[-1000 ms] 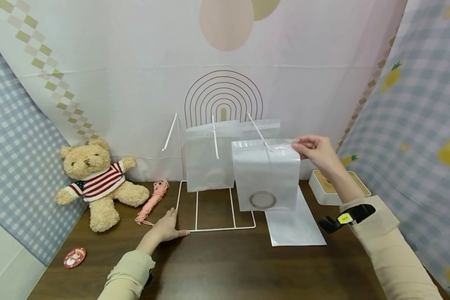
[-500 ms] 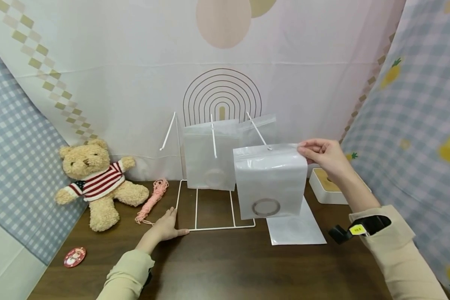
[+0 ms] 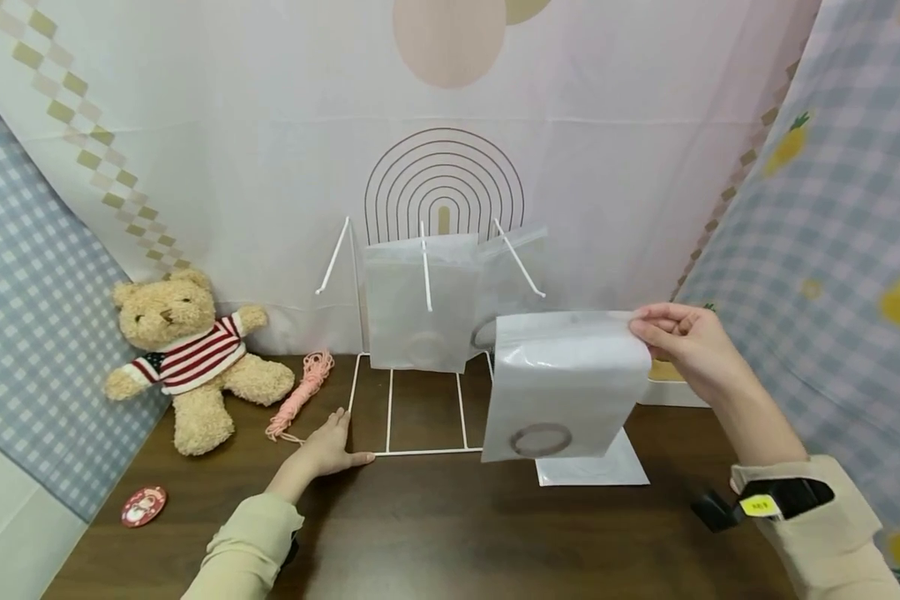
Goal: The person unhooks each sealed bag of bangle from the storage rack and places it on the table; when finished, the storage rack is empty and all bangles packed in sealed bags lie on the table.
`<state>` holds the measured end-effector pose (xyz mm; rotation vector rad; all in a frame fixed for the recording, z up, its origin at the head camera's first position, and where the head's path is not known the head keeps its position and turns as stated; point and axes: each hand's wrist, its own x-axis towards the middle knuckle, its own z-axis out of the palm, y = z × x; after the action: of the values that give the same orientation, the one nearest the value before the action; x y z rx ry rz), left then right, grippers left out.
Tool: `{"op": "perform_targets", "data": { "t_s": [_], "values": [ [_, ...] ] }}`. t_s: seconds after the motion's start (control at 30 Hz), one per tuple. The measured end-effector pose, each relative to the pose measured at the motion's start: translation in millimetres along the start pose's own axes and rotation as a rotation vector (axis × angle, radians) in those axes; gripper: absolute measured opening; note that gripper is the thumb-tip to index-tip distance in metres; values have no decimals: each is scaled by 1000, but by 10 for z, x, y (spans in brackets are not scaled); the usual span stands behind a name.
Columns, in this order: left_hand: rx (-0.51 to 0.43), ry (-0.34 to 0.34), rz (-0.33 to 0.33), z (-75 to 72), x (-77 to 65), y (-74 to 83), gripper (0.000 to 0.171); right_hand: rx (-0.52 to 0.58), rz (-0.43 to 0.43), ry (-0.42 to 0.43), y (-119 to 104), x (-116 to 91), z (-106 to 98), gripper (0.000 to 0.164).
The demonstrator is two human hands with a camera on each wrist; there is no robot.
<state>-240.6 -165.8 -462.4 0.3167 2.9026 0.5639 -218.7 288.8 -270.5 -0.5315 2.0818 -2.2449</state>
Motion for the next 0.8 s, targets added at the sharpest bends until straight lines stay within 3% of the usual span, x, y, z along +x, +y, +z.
{"op": "perform_targets", "data": {
  "t_s": [0.17,0.3,0.47,0.6,0.8],
  "values": [
    [4,-1,2,-20,-10,5,94,50,36,-90,179,-216,-181,30],
    [1,-9,6,-28,-24,16,94,-50,122,-134,421,-363,-342,32],
    [-9,-10,14,-43,-36,24,95,-252,262,-96,703,-466,-524,26],
    [-5,-8,22,-48,-36,26,94,-294,339,-64,869,-502,-668,21],
    [-8,-10,21,-41,-38,26,94,-327,400,-104,1126,-549,-774,12]
  ]
}}
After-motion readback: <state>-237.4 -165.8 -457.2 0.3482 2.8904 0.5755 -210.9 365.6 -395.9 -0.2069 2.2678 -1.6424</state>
